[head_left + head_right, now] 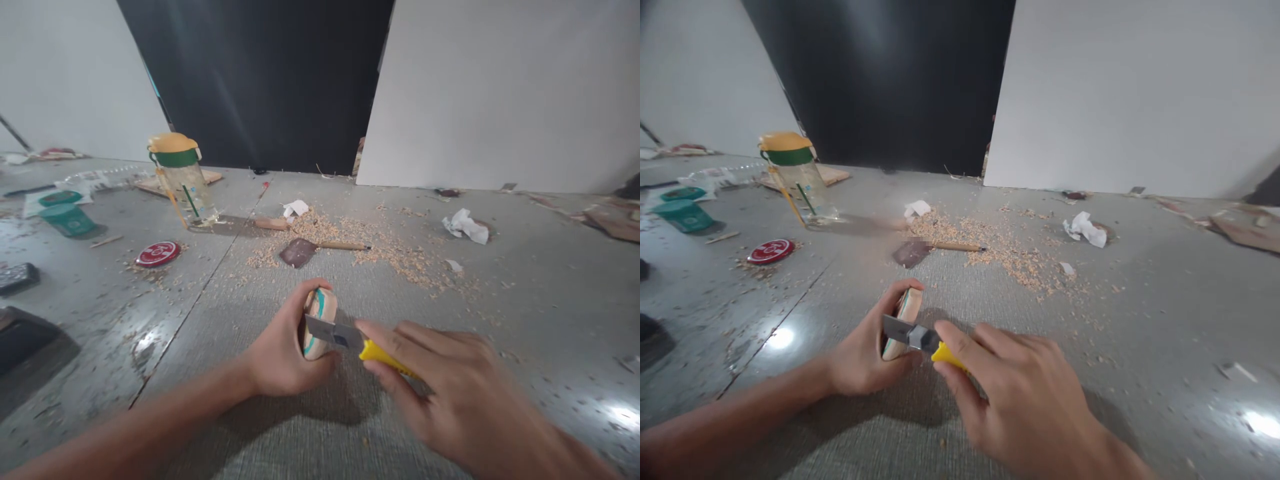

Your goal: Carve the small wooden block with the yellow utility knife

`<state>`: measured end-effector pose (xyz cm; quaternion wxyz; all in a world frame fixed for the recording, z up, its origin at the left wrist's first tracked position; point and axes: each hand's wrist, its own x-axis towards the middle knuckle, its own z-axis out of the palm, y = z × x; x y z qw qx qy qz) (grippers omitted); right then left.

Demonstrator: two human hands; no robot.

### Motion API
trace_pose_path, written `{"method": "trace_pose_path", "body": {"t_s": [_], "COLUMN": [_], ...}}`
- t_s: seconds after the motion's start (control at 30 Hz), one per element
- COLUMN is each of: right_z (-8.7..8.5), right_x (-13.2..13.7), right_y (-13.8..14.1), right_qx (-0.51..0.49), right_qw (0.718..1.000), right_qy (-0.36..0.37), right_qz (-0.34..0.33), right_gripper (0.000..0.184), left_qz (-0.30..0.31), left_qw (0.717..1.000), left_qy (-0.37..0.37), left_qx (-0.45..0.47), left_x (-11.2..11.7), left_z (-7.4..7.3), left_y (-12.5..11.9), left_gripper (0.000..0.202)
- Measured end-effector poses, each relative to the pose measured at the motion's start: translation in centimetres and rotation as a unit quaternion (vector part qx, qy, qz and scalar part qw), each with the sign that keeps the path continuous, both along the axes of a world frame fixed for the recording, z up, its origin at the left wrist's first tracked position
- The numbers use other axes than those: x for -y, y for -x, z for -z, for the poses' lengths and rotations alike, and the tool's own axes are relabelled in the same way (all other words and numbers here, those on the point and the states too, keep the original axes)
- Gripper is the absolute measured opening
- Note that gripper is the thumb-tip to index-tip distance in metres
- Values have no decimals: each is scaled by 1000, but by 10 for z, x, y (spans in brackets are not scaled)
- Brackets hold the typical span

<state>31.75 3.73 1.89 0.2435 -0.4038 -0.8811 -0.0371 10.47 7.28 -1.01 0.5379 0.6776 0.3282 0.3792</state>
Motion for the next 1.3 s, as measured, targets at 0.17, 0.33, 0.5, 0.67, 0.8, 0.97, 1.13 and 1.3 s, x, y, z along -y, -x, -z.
{"method": "trace_pose_path", "body": {"t_s": [0.17,0.33,0.5,0.67,0.8,0.97,1.13,1.3], "right_z": [-2,-2,-1,5,8,2,4,15], "right_x": [-1,1,-4,-27,-30,-13,-9,-11], "right_y": [-1,2,-4,-32,-33,-7,6,11], "right_qx": [6,2,6,13,-5,-68,-64,-68], "right_qw": [1000,1000,999,991,994,997,994,989], "right_qy": [-14,-29,-34,-62,-17,41,76,124], "right_qz": [-1,3,14,118,108,-6,-48,-50], "right_gripper": [28,28,29,31,30,29,32,37], "left_qz": [-6,0,-6,-3,6,74,145,208], "left_qw": [1000,1000,1000,999,996,958,911,914], "left_qy": [2,6,4,51,76,172,274,262], "left_qx": [5,14,12,-1,44,220,272,229], "left_x": [0,0,-1,-1,-2,-4,-2,-3], "left_z": [0,-1,4,11,11,17,22,18], "left_y": [0,-1,4,14,15,6,2,7], "left_gripper": [68,67,67,70,67,63,68,78]}}
